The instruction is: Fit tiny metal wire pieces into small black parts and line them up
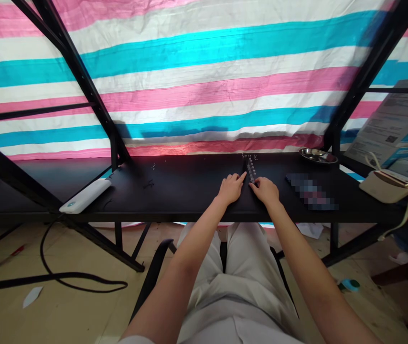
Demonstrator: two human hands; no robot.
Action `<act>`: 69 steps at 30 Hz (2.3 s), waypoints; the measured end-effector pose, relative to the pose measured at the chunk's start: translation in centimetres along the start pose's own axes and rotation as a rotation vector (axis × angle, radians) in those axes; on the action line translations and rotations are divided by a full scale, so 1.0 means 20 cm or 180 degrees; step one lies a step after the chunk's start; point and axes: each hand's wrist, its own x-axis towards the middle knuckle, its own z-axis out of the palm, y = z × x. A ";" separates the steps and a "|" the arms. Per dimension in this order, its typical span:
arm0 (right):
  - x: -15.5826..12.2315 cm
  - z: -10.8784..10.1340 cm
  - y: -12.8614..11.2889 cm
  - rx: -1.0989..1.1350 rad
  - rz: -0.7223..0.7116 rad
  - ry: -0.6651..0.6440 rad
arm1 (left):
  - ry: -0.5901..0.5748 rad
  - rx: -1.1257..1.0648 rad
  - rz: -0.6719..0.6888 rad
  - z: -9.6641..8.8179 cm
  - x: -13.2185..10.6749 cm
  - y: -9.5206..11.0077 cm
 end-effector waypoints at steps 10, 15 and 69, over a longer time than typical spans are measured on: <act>0.00 0.00 -0.01 0.0006 -0.0043 0.0004 | 0.0304 -0.0230 -0.0271 -0.04 0.02 0.00; -0.01 0.00 -0.02 -0.0098 -0.0347 -0.0038 | 0.0747 -0.0750 -0.0454 -0.04 0.02 -0.02; -0.06 -0.03 -0.08 0.0052 -0.1082 0.0371 | 0.1066 -0.2007 -0.0212 -0.04 0.01 0.00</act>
